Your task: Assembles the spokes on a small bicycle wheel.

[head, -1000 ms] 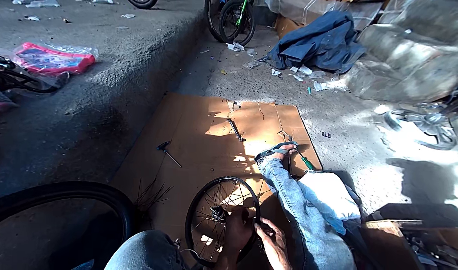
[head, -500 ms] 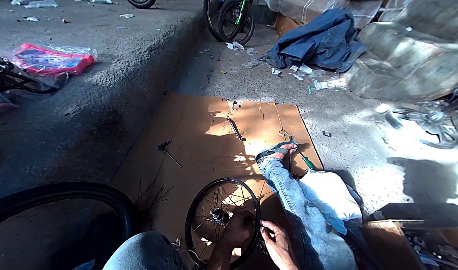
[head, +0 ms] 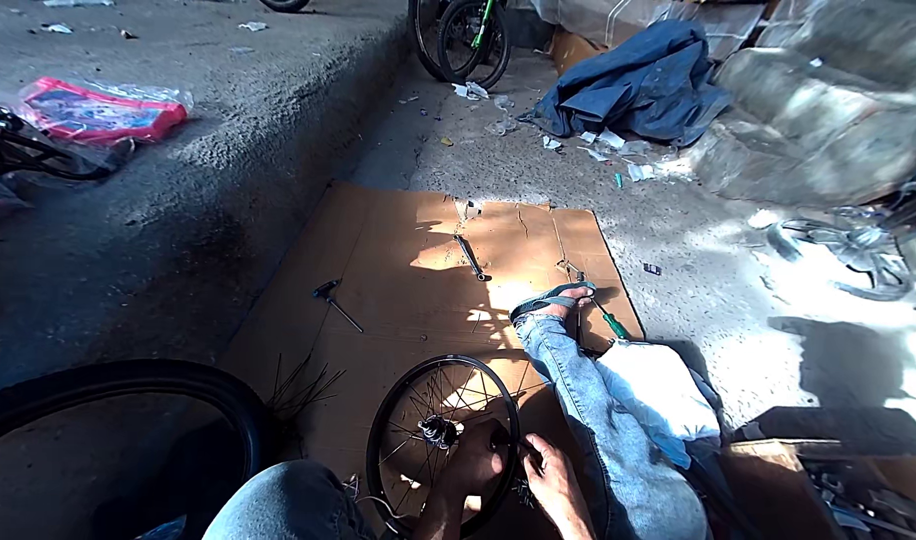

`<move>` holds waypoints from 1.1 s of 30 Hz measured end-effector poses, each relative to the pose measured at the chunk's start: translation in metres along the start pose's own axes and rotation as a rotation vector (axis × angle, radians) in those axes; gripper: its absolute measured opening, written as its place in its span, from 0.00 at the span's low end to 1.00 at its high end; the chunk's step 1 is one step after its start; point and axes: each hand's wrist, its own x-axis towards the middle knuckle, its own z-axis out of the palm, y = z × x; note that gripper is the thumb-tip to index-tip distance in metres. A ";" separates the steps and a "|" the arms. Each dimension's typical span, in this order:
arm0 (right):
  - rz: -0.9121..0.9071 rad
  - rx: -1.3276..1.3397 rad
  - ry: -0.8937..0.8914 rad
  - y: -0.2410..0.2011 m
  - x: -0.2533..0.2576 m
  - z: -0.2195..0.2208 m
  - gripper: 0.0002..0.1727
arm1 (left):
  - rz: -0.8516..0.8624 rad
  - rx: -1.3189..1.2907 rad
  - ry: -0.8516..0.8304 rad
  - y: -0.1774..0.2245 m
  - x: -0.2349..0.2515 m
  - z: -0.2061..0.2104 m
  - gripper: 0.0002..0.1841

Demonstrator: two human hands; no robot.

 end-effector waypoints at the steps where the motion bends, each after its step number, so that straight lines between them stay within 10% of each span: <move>1: -0.008 0.006 -0.004 0.000 0.000 -0.001 0.13 | -0.013 -0.017 -0.018 -0.002 0.001 -0.001 0.16; 33: 0.009 0.073 -0.098 0.003 0.002 -0.003 0.14 | -0.176 0.194 -0.144 0.020 0.000 0.000 0.23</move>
